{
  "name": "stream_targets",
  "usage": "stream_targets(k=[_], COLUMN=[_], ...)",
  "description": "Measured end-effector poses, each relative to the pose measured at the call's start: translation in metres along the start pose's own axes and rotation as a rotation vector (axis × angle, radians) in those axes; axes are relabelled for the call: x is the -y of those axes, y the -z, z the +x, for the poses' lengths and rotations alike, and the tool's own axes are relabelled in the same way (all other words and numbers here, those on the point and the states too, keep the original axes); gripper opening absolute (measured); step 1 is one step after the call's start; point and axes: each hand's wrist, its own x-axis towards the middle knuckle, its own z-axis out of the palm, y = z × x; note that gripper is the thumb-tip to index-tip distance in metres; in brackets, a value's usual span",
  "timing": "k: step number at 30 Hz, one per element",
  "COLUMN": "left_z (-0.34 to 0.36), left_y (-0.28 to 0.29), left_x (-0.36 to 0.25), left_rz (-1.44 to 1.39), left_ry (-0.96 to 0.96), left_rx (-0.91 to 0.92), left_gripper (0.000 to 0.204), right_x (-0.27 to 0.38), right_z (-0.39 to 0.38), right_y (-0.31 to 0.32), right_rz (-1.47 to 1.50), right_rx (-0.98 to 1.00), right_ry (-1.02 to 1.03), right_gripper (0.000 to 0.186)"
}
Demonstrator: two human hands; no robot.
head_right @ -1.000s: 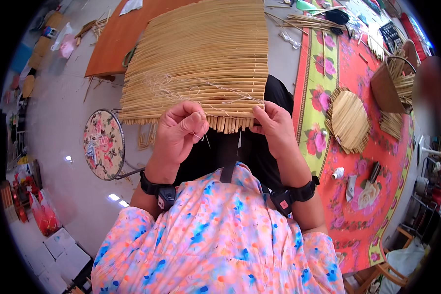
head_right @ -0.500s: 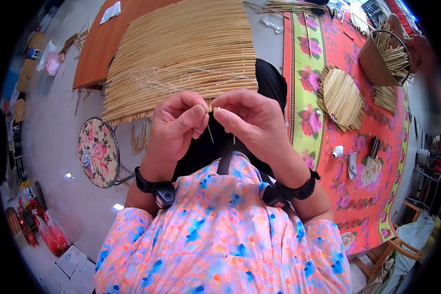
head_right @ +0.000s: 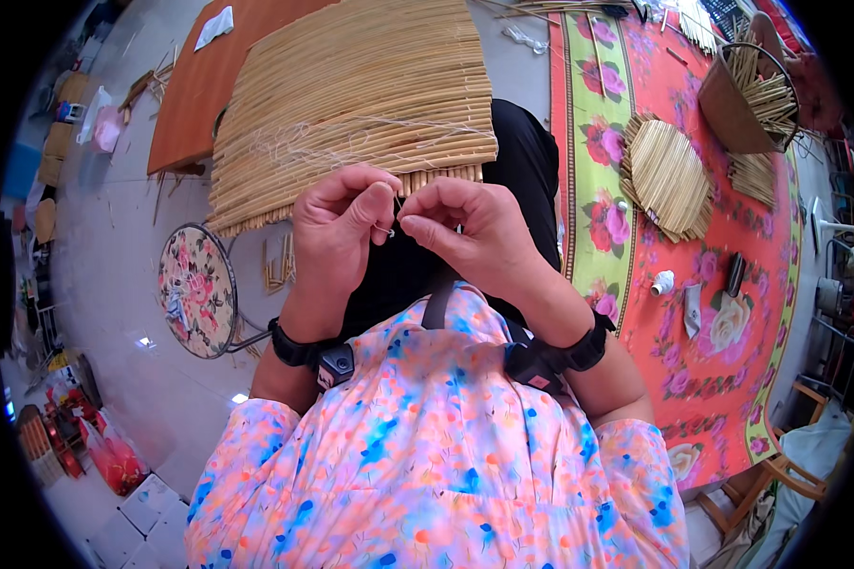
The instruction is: The person sits on the floor and weaves a bamboo mat by threading a white string through the reeds. They use a needle to pull the string through and occasionally use scissors to trim the string. The person works on the mat continuously, adjusting the reeds and pulling the string tight.
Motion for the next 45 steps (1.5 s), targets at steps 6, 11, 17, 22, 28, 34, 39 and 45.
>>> stream_targets(k=[6,11,17,22,28,34,39,45], left_z=[0.002,0.005,0.006,0.003,0.0,-0.001,-0.002,0.0], left_y=[-0.003,-0.001,-0.008,-0.009,-0.009,-0.009,-0.007,-0.004], left_x=[0.002,0.003,0.002,0.005,0.005,0.005,0.006,0.004], left_rz=[0.004,-0.002,-0.005,-0.076,-0.108,-0.115,-0.112,0.026], left_ry=[0.063,0.124,0.205,0.284,0.297,0.275,0.257,0.154], left_rx=[0.003,0.041,0.111,0.117,0.125,0.15,0.138,0.01], left_gripper=[0.014,0.014,0.014,0.012,0.013,0.013,0.013,0.015], right_x=[-0.003,-0.005,0.008,0.0,0.0,0.0,-0.002,0.003], right_z=[-0.002,-0.002,0.004,0.006,0.004,0.001,0.001,0.001], right_y=[0.007,0.009,0.004,0.007,0.003,-0.001,-0.003,0.0], right_rz=[-0.139,-0.1,0.197,0.124,0.155,0.154,0.201,0.143], right_rx=[0.001,-0.044,-0.107,-0.129,-0.135,-0.165,-0.19,-0.231], right_ry=[0.018,0.082,0.183,0.204,0.163,0.189,0.186,0.073], right_gripper=[0.007,0.011,0.017,0.01,0.011,0.01,0.009,0.012])
